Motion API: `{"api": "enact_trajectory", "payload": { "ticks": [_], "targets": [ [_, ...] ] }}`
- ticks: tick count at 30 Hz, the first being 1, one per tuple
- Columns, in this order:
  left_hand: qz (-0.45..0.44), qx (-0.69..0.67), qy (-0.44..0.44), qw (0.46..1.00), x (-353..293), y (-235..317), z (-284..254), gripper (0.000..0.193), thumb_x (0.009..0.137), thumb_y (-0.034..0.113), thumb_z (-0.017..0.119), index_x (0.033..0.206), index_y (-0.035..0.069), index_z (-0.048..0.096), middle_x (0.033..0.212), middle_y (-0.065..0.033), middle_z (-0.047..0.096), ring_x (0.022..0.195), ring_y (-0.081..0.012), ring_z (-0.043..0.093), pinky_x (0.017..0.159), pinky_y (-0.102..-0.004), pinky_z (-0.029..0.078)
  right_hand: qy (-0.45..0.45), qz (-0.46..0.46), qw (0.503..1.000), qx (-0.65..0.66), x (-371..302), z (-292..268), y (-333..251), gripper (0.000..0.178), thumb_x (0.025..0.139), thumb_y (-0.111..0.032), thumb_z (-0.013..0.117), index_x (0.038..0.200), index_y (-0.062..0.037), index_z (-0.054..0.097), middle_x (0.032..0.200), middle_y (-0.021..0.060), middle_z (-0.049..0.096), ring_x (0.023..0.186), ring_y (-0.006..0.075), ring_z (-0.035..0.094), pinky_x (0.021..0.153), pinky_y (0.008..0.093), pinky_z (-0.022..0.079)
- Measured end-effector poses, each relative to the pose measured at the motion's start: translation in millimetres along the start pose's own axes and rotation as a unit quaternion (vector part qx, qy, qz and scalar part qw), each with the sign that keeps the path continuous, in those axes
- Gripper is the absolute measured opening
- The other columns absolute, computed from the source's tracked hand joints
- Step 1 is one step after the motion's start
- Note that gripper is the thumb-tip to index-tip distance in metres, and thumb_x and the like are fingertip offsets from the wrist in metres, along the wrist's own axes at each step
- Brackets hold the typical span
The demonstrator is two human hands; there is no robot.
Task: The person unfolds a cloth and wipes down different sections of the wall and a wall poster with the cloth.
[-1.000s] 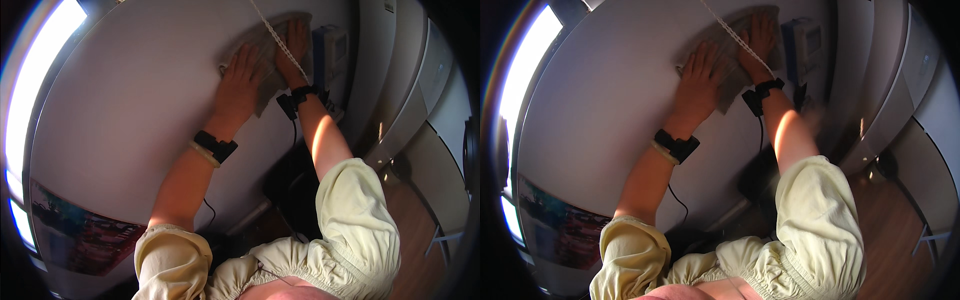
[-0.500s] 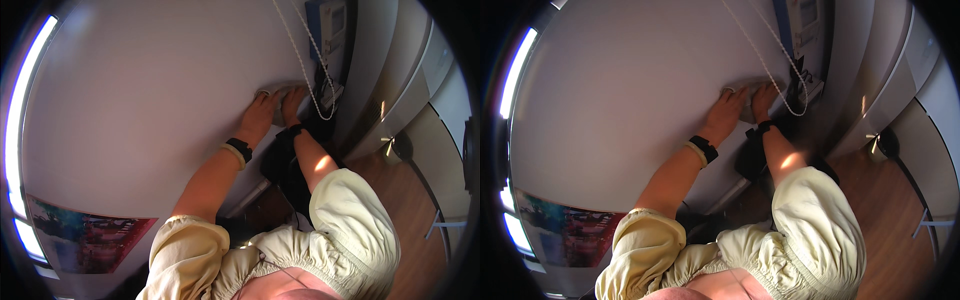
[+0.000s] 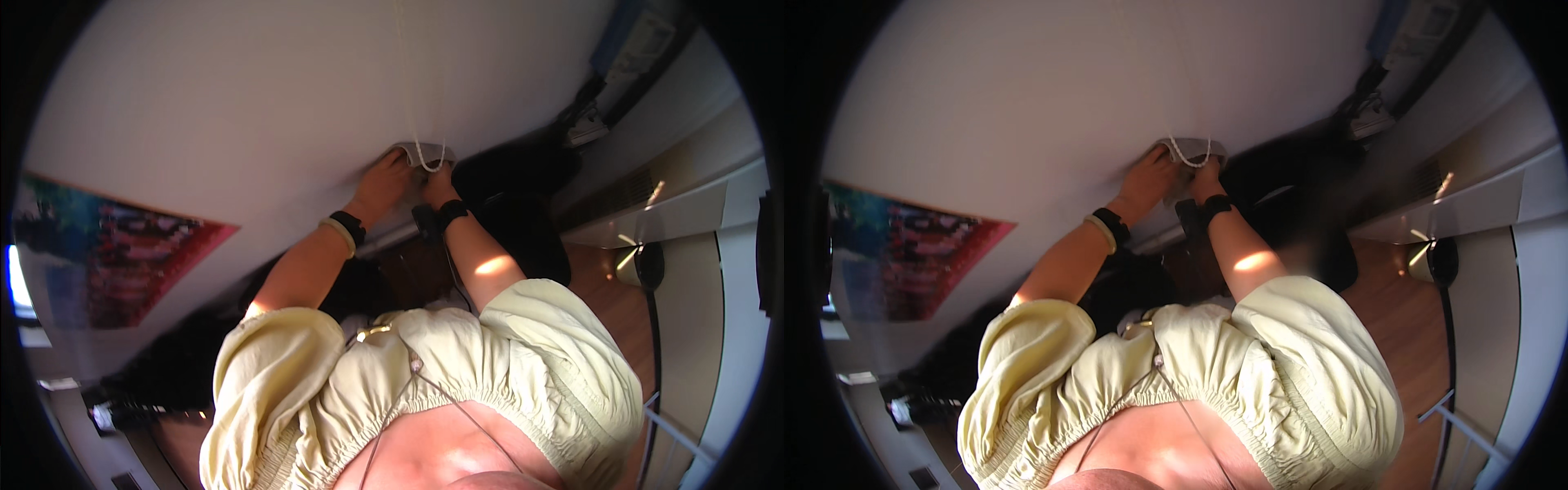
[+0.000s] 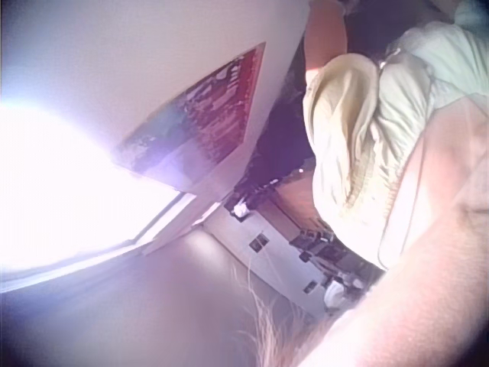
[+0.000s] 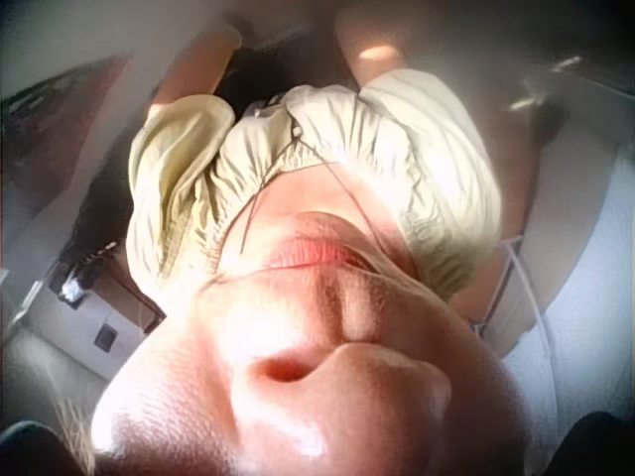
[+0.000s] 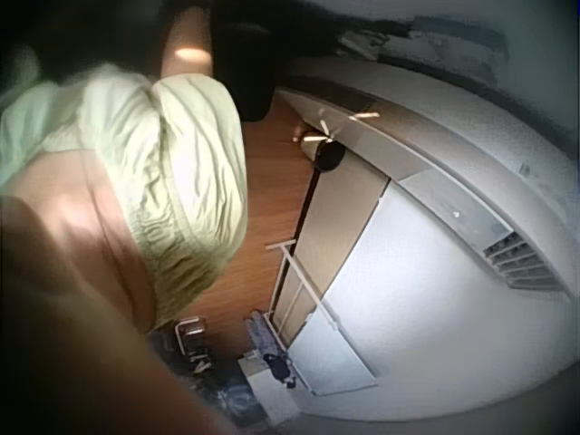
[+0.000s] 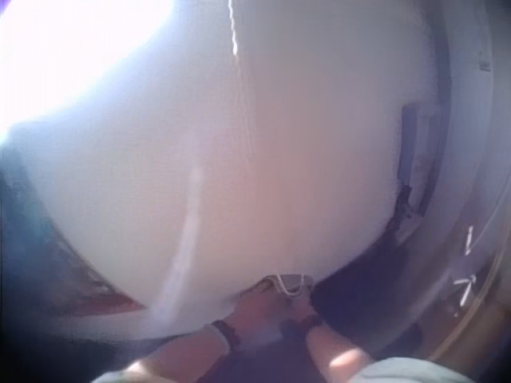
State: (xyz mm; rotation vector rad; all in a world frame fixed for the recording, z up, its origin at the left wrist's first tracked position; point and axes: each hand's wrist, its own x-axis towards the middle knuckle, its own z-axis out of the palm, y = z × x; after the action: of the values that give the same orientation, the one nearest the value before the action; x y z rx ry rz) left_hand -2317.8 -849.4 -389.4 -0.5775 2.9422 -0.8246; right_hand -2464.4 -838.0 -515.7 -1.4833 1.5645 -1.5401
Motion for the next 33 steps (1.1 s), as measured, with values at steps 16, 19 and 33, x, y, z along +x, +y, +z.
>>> {"api": "enact_trajectory", "payload": {
  "ticks": [16, 19, 33],
  "targets": [
    [-0.17, -0.082, 0.06, 0.98, -182.8, 2.2, 3.9, 0.028, 0.077, 0.009, 0.057, 0.103, 0.009, 0.068, 0.116, -0.0012, 0.06, 0.123, -0.0175, 0.046, 0.116, -0.0462, 0.021, -0.227, 0.009, 0.971, 0.07, -59.3, 103.2, -101.8, 0.04, 0.073, -0.002, 0.062, 0.113, -0.0024, 0.057, 0.114, 0.0071, 0.059, 0.101, 0.0239, 0.058, 0.089, 0.0373, 0.047],
    [-0.234, -0.086, 0.054, 0.967, -212.9, 9.2, 10.7, 0.033, 0.078, 0.009, 0.057, 0.11, 0.008, 0.066, 0.121, -0.002, 0.058, 0.125, -0.0185, 0.046, 0.115, -0.0487, 0.023, -0.298, -0.106, 0.944, -0.094, -61.0, 106.8, -115.8, 0.039, 0.075, -0.005, 0.064, 0.113, 0.0012, 0.057, 0.114, 0.0137, 0.061, 0.103, 0.0278, 0.058, 0.088, 0.0382, 0.047],
    [-0.695, -0.136, 0.079, 0.702, -332.6, 105.6, -26.1, 0.054, 0.073, -0.011, 0.051, 0.126, -0.007, 0.047, 0.132, -0.0239, 0.039, 0.126, -0.0465, 0.031, 0.109, -0.053, 0.025, -0.453, -0.228, 0.846, -0.165, -116.3, 195.4, -194.0, 0.037, 0.075, -0.009, 0.062, 0.111, 0.0018, 0.058, 0.118, 0.0201, 0.056, 0.104, 0.0366, 0.053, 0.088, 0.042, 0.045]
  ]
}}
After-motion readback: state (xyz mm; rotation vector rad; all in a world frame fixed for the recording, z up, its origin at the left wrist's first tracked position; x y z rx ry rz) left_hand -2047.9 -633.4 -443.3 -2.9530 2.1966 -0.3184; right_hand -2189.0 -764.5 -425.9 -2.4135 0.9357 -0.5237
